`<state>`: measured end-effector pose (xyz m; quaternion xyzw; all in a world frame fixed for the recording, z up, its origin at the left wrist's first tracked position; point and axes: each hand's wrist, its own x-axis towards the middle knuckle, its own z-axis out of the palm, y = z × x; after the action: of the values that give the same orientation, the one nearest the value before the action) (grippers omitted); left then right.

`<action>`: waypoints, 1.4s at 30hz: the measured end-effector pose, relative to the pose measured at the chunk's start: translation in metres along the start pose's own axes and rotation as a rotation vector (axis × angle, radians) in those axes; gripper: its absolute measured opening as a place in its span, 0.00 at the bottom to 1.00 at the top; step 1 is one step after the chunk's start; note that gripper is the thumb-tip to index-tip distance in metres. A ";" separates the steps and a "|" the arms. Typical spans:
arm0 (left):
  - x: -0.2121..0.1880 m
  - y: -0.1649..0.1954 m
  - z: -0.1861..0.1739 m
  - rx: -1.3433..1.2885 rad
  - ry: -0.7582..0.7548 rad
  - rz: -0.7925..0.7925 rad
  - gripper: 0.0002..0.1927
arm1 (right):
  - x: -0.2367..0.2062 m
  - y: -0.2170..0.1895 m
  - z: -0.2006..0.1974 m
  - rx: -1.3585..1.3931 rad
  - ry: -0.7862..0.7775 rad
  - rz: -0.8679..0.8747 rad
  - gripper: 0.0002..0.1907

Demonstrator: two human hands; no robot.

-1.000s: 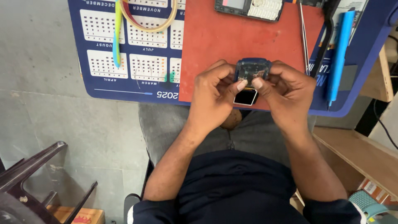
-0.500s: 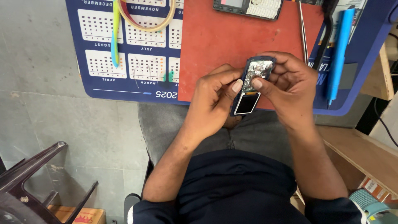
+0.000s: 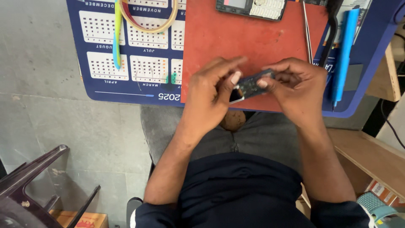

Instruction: The person assembles a small electronic device by inserting a circuit board into a plastic housing, attaching a keypad, and securing the back cover. They handle the device components, a small white paper, and a black plastic frame during the process.

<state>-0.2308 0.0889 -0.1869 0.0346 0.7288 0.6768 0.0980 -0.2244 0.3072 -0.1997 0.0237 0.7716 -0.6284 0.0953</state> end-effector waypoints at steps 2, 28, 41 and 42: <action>0.000 0.000 -0.003 0.164 0.048 0.102 0.19 | 0.002 0.002 -0.001 0.017 0.081 0.031 0.06; -0.008 -0.031 -0.017 0.535 -0.003 0.325 0.24 | -0.020 -0.003 0.000 -0.899 0.065 -0.430 0.14; -0.003 -0.037 -0.013 0.495 0.057 0.323 0.23 | -0.010 0.003 -0.001 -0.830 0.020 -0.507 0.24; -0.003 -0.036 -0.013 0.500 0.058 0.321 0.24 | -0.010 0.004 0.000 -0.832 0.023 -0.503 0.24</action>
<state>-0.2272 0.0723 -0.2220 0.1529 0.8608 0.4836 -0.0426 -0.2136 0.3091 -0.2020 -0.1965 0.9402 -0.2700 -0.0667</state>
